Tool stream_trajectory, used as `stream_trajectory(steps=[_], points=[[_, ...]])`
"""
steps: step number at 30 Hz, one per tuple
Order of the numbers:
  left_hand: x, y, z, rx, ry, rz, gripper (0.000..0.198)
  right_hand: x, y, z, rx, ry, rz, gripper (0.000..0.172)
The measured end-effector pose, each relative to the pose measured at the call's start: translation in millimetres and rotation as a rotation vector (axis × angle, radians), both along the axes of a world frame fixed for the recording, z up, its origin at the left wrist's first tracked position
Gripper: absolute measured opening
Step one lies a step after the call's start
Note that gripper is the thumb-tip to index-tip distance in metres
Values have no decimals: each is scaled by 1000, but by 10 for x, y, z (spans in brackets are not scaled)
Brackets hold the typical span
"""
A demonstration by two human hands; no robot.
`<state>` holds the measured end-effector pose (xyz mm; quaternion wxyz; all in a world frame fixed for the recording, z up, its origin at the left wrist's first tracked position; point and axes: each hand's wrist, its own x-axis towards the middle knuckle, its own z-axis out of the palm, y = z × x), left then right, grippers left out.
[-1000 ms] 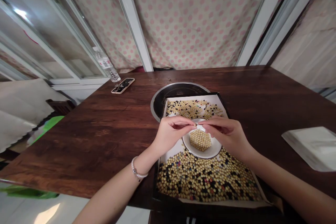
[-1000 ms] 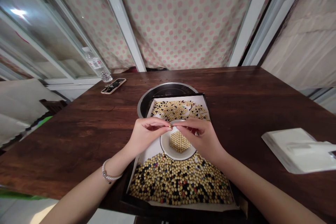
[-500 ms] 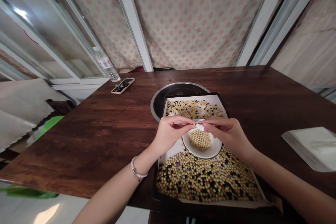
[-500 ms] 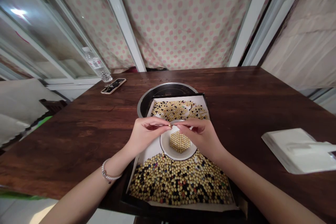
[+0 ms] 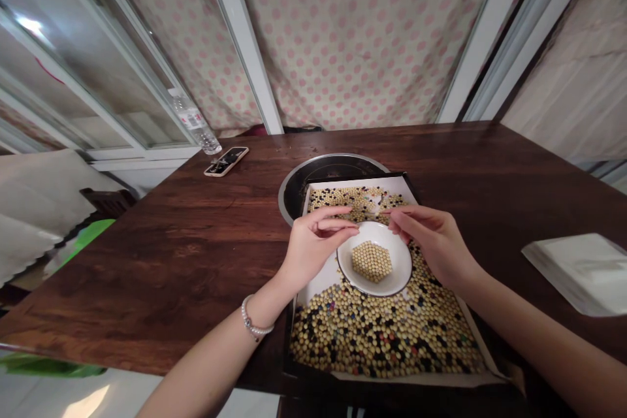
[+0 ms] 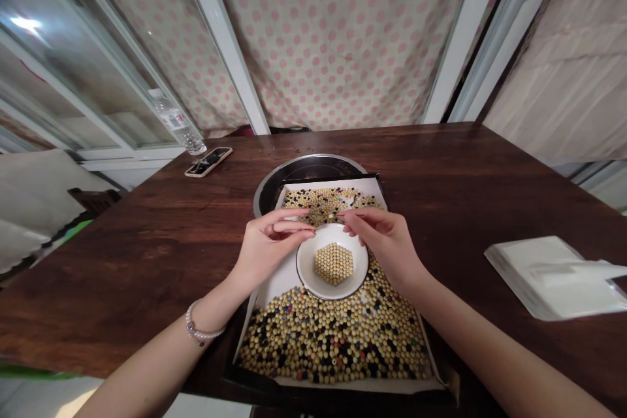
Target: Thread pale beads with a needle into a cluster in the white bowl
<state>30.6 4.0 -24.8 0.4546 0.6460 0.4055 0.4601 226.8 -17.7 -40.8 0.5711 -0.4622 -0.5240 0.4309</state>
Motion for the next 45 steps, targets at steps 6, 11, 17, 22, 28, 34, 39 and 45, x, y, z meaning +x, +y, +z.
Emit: stream_trajectory(steps=[6, 11, 17, 22, 28, 34, 39, 45], points=[[-37, 74, -19, 9, 21, 132, 29, 231, 123, 87, -29, -7, 37, 13], [-34, 59, 2, 65, 56, 120, 19, 390, 166, 156, -180, -104, 116, 15], [-33, 5, 12, 202, 200, 107, 7, 323, 153, 144, -224, -134, 140, 16], [-32, -1, 12, 235, 238, 136, 9, 284, 155, 115, -176, -114, 107, 17], [-34, 8, 0, 228, 250, 126, 9, 299, 184, 71, -208, 69, 128, 14], [-40, 16, -4, 230, 274, 109, 9, 265, 174, 68, -223, 257, 188, 9], [-42, 18, -3, 254, 297, 106, 8, 254, 187, 26, -255, 402, 244, 9], [-36, 17, -8, 294, 321, 117, 9, 245, 209, -19, -289, 435, 229, 14]])
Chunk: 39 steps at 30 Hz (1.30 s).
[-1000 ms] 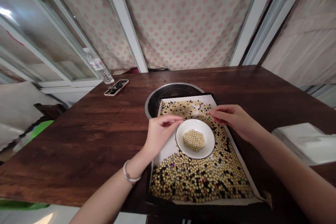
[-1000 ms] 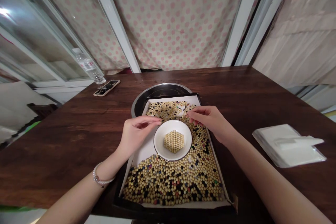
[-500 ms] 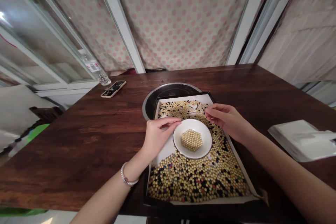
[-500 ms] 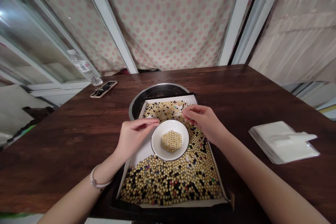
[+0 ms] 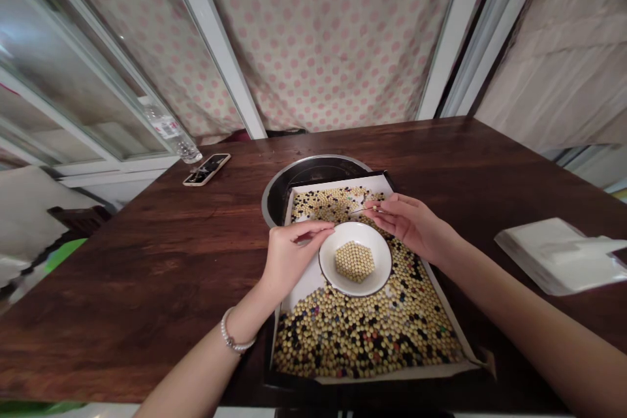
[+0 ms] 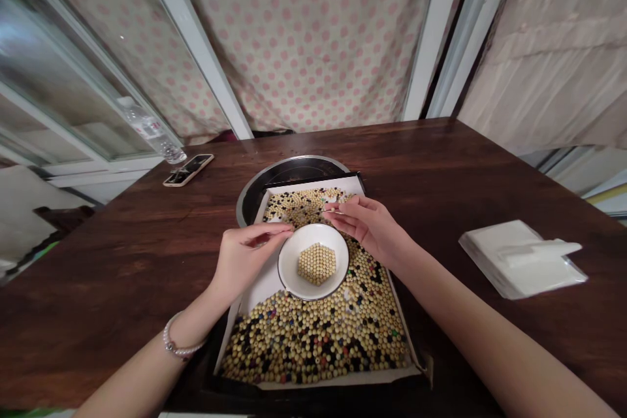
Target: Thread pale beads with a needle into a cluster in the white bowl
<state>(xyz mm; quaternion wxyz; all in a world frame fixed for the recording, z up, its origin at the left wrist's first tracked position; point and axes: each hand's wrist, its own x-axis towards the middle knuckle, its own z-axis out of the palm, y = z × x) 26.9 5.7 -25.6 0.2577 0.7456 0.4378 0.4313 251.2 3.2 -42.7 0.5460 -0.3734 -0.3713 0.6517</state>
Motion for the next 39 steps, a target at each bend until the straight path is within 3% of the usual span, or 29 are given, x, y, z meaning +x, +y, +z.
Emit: stream_trajectory(steps=[6, 15, 23, 39], points=[[9, -8, 8, 15, 2, 10, 9, -23, -20, 27, 84, -119, -76, 19], [-2, 11, -27, 101, 28, -10, 9, -2, -155, 209, 451, -781, -61, 5], [4, -8, -26, 134, 30, -36, 10, -53, -167, 142, 626, -1109, -63, 4], [5, -12, -48, 74, -10, -56, 11, -98, -172, 107, 683, -1160, -57, 8]])
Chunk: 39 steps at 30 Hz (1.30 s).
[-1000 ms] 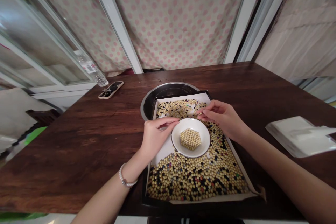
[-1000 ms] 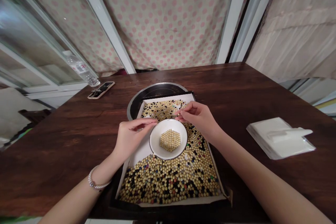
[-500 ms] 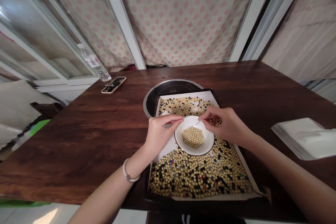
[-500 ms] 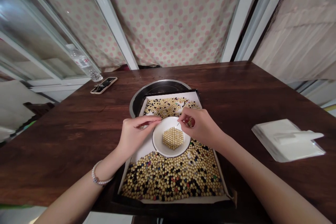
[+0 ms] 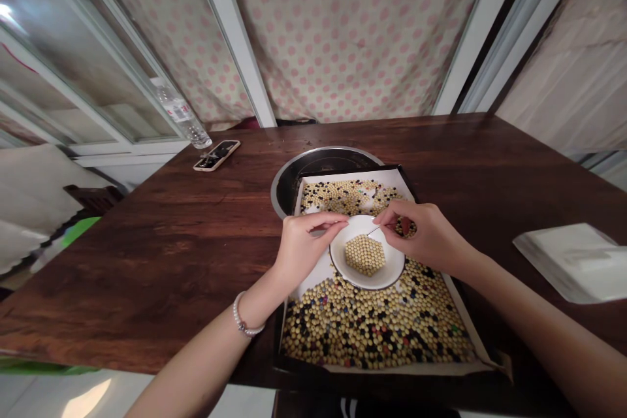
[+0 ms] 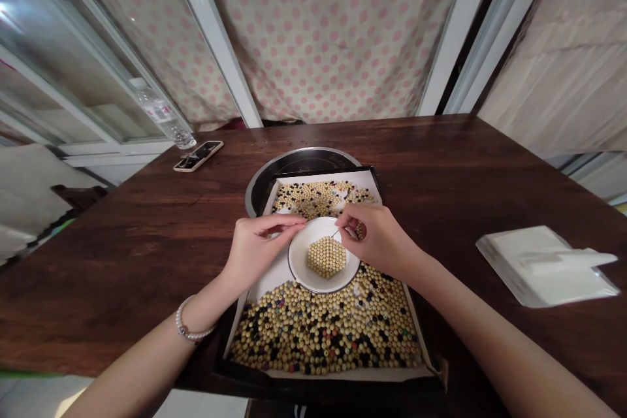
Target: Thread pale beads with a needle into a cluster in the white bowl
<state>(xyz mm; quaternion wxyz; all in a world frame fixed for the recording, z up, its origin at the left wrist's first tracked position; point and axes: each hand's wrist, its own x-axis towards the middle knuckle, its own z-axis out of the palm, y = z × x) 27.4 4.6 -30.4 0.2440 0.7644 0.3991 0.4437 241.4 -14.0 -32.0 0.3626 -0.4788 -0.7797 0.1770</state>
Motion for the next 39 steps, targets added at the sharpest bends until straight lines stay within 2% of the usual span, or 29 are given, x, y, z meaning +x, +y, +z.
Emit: stream_trajectory(steps=[39], points=[[13, -13, 18, -3, 5, -7, 10, 24, 6, 12, -69, 90, 22, 6]])
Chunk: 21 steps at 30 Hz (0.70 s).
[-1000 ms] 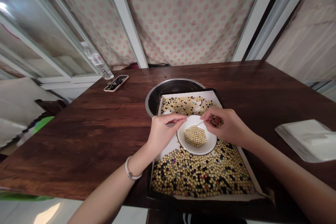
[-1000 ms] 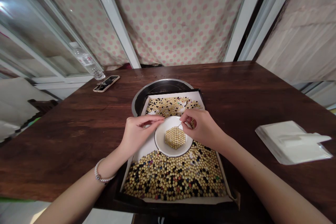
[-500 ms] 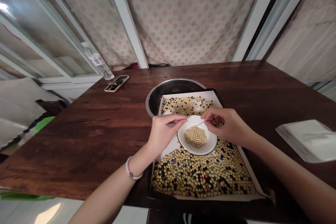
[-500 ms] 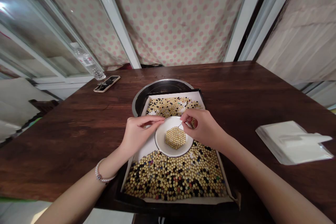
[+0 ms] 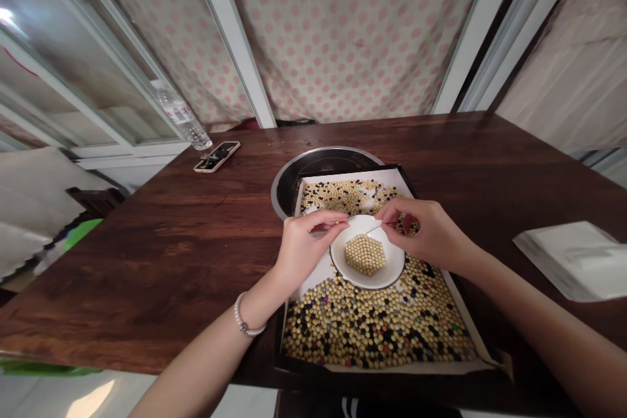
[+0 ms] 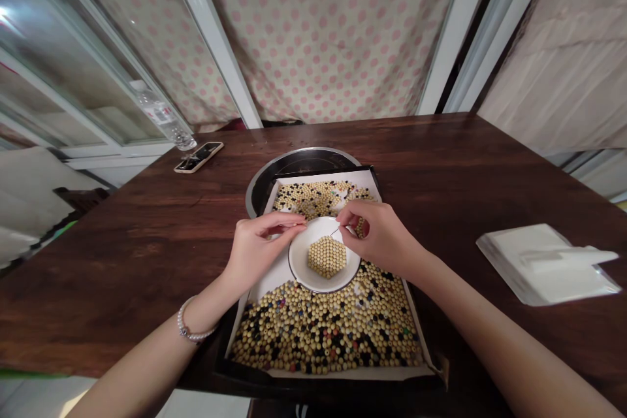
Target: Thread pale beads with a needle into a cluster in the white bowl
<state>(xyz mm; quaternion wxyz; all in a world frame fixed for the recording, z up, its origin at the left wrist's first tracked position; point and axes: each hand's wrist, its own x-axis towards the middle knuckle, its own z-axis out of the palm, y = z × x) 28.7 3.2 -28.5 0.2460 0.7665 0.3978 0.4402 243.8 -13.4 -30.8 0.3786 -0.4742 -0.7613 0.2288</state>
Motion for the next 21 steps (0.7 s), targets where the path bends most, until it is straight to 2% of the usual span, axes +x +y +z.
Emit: stream_trajectory(steps=[21], points=[[2, 2, -8, -5, 17, -3, 10, -49, -22, -60, 37, -23, 29, 5]])
